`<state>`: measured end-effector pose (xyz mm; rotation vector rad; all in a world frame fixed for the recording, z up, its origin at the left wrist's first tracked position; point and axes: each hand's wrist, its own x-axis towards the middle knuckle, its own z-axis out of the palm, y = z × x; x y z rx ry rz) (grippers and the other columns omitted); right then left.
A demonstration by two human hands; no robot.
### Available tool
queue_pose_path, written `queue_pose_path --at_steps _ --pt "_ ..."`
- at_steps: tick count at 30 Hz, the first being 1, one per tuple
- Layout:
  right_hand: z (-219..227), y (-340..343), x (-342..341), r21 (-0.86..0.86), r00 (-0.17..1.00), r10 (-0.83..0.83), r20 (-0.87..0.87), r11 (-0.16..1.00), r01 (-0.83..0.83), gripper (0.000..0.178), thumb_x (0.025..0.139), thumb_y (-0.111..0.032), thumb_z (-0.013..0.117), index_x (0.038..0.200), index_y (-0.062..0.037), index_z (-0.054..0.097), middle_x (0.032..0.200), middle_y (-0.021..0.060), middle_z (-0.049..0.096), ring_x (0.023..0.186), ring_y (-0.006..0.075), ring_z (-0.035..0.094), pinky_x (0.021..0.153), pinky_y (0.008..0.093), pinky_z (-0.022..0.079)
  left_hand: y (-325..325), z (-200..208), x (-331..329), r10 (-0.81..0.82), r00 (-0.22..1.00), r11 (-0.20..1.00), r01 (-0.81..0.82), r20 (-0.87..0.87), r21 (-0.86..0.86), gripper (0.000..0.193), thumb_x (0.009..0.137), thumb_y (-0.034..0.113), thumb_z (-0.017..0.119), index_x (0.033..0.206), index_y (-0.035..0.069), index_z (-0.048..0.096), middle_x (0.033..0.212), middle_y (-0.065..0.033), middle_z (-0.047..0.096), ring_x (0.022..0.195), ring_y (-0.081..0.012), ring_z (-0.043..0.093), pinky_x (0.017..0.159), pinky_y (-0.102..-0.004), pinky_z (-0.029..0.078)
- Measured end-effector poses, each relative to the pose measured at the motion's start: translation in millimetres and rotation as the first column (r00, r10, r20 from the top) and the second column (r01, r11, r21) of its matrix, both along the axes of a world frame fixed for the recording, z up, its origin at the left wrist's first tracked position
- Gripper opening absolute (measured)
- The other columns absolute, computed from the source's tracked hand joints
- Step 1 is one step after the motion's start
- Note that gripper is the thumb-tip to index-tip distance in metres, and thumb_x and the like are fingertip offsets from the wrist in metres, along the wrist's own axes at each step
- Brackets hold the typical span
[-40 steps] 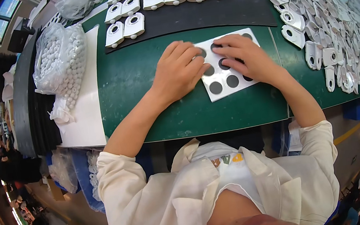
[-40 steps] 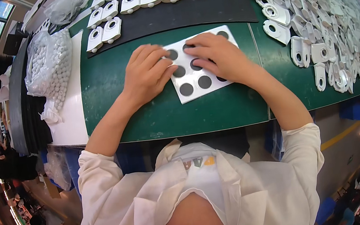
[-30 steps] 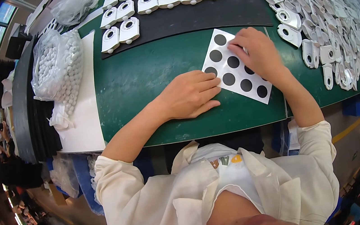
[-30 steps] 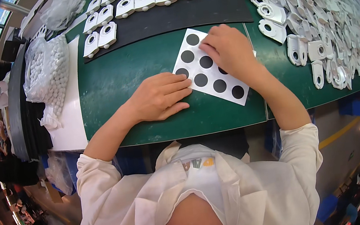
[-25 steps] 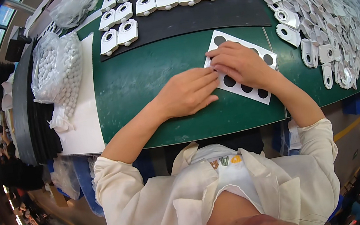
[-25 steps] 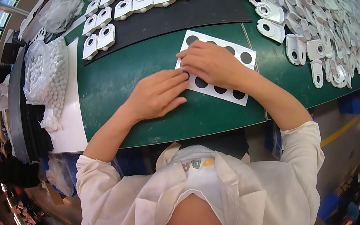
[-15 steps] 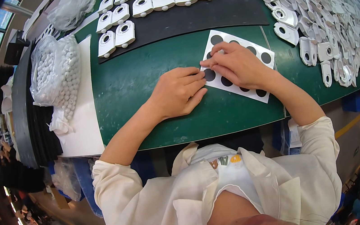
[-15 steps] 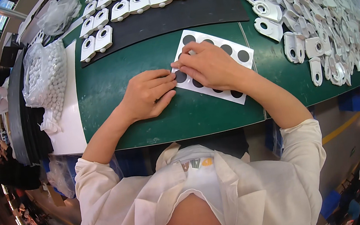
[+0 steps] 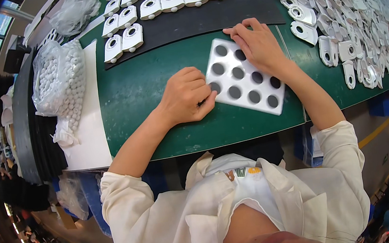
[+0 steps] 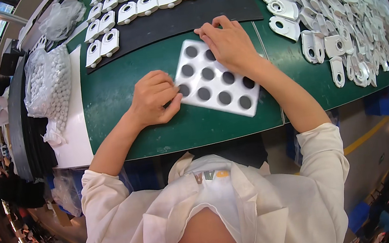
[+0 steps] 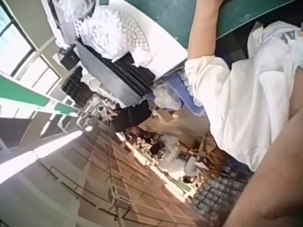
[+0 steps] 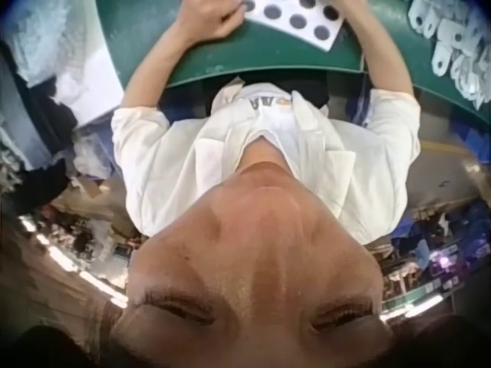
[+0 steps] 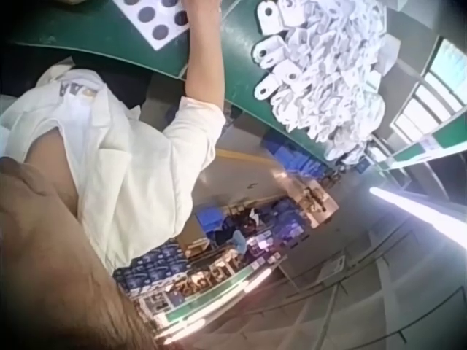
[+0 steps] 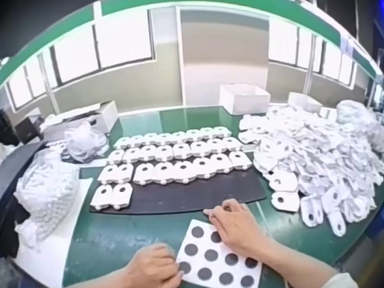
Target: Assembling small white plastic components by applying adhesive stickers and organizing them on an assembly line workstation.
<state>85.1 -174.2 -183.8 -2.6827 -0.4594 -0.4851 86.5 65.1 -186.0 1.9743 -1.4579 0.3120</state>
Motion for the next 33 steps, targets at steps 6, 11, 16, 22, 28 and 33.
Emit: queue_pose_path --at_steps 6,11,16,22,28,33 --pt "30.0 -15.5 -9.7 0.326 0.907 0.418 -0.052 0.866 -0.38 0.021 0.073 -0.009 0.07 0.09 -0.0061 0.058 0.101 0.0073 0.058 0.092 0.0234 0.053 0.083 0.0337 0.043 5.3 0.6 18.5 0.229 0.958 0.972 -0.214 0.171 -0.101 0.022 0.067 0.008 0.069 0.055 0.007 0.051 0.057 -0.0077 0.052 0.056 -0.0252 0.051 0.056 -0.0349 0.043" --pt "42.5 -2.2 -34.8 0.255 0.583 0.679 -0.447 0.721 -0.645 0.061 0.05 -0.028 0.084 0.104 -0.013 0.062 0.124 0.0031 0.049 0.116 0.0299 0.038 0.096 0.0409 0.033 21.9 -1.5 35.8 0.534 0.844 0.835 -0.519 0.043 -0.181 0.019 0.073 0.013 0.069 0.06 0.006 0.057 0.06 -0.007 0.055 0.055 -0.0248 0.052 0.053 -0.0353 0.041" --pt "33.3 8.0 -42.1 0.098 0.648 0.647 -0.402 0.734 -0.672 0.062 0.051 -0.032 0.081 0.107 -0.0136 0.062 0.127 0.0025 0.048 0.115 0.0288 0.042 0.095 0.0403 0.034 25.8 -5.3 42.1 0.584 0.774 0.752 -0.629 -0.245 -0.198 0.016 0.081 0.016 0.064 0.072 0.003 0.063 0.063 -0.0075 0.058 0.055 -0.0208 0.054 0.051 -0.0312 0.04" --pt "44.4 17.0 -49.3 0.059 0.675 0.645 -0.358 0.737 -0.673 0.06 0.055 -0.033 0.079 0.109 -0.0138 0.062 0.123 0.0041 0.051 0.11 0.0273 0.046 0.091 0.0384 0.037 25.9 3.3 34.5 0.494 0.673 0.775 -0.628 -0.551 -0.073 0.021 0.089 0.018 0.056 0.09 -0.002 0.065 0.075 -0.005 0.064 0.068 -0.009 0.057 0.062 -0.0223 0.044" --pt "34.3 17.0 -48.4 0.108 0.677 0.669 -0.305 0.731 -0.674 0.056 0.058 -0.032 0.077 0.109 -0.0129 0.062 0.118 0.0049 0.052 0.106 0.0263 0.047 0.087 0.0372 0.039 24.3 2.2 36.8 0.432 0.609 0.796 -0.605 -0.666 -0.036 0.023 0.091 0.02 0.054 0.099 0.0 0.063 0.08 -0.0053 0.064 0.068 -0.0084 0.055 0.062 -0.0212 0.045" --pt "28.0 24.6 -49.5 0.046 0.793 0.538 -0.287 0.834 -0.55 0.049 0.064 -0.032 0.074 0.106 -0.0124 0.062 0.107 0.0042 0.053 0.095 0.0239 0.049 0.081 0.0343 0.04 25.2 7.6 37.0 0.268 0.527 0.872 -0.489 -0.807 -0.03 0.027 0.091 0.019 0.052 0.111 0.0 0.057 0.091 -0.0083 0.065 0.073 -0.0084 0.055 0.069 -0.022 0.046"
